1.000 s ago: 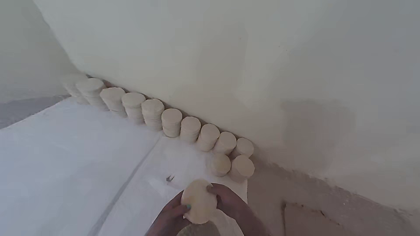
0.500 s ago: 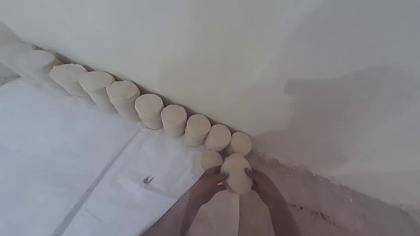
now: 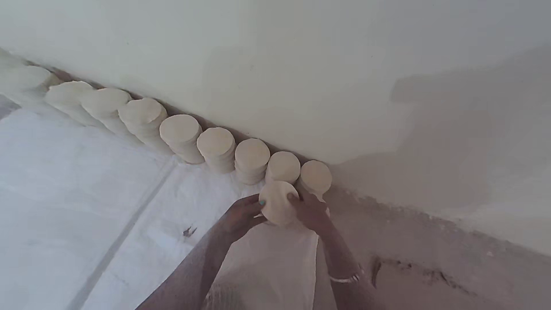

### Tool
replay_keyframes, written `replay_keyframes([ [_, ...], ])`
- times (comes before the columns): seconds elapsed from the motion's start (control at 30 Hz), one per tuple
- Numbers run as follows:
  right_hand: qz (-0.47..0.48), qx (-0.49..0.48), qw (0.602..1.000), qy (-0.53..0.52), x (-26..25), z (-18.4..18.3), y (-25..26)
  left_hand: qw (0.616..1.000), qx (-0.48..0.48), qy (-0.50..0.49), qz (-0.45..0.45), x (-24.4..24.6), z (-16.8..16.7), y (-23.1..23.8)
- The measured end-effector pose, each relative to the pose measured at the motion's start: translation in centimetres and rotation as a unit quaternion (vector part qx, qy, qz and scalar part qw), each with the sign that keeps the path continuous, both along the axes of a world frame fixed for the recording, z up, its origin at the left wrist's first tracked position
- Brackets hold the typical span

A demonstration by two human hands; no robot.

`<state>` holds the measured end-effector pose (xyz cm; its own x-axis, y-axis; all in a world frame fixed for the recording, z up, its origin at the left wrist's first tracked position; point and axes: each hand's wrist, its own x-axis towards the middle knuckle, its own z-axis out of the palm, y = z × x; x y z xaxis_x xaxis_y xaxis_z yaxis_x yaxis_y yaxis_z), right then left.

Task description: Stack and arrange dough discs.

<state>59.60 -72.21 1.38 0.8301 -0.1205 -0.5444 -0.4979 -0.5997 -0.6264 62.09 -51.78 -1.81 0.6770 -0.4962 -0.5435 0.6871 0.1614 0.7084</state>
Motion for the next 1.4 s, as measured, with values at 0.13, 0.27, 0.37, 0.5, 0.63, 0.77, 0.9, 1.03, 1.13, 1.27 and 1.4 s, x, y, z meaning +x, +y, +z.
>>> replay_keyframes([
  [0.13, 0.042, -0.063, 0.997, 0.021, 1.9, -0.7, 0.3, 1.0, 0.007, 0.02, 0.007, 0.6, -1.8, 0.1],
  [0.27, 0.067, -0.127, 0.989, 0.034, 2.4, -0.8, 1.3, 0.999, 0.029, 0.027, 0.01, 0.9, -3.3, -0.1],
  [0.37, 0.086, -0.154, 0.983, 0.054, 2.7, -0.9, 1.7, 0.999, 0.041, 0.024, 0.008, 1.1, -3.0, 0.1],
  [0.5, 0.084, -0.167, 0.98, 0.075, 3.1, -1.4, 1.8, 0.998, 0.055, 0.037, 0.017, 1.2, -3.7, -0.1],
  [0.63, 0.077, -0.182, 0.977, 0.085, 3.3, -1.6, 1.6, 0.997, 0.071, 0.03, 0.004, 1.3, -4.6, -0.3],
  [0.77, 0.085, -0.194, 0.972, 0.1, 3.5, -1.8, 1.6, 0.993, 0.12, 0.021, -0.005, 1.6, -4.1, -0.4],
  [0.9, 0.064, -0.196, 0.973, 0.098, 3.4, -2.2, 1.7, 0.986, 0.164, 0.019, 0.015, 1.4, -4.0, -0.6],
  [1.03, 0.057, -0.208, 0.972, 0.096, 3.1, -2.5, 1.8, 0.984, 0.178, -0.003, -0.022, 1.0, -3.8, -1.2],
  [1.13, 0.047, -0.223, 0.97, 0.089, 2.8, -2.7, 1.9, 0.988, 0.153, 0.005, 0.005, 0.5, -3.8, -2.6],
  [1.27, 0.041, -0.252, 0.963, 0.081, 2.7, -2.4, 2.6, 0.988, 0.151, 0.018, 0.007, 0.4, -3.0, -3.0],
  [1.4, 0.033, -0.273, 0.958, 0.075, 2.7, -2.6, 3.2, 0.988, 0.152, 0.012, -0.034, 0.7, -2.9, -2.6],
])
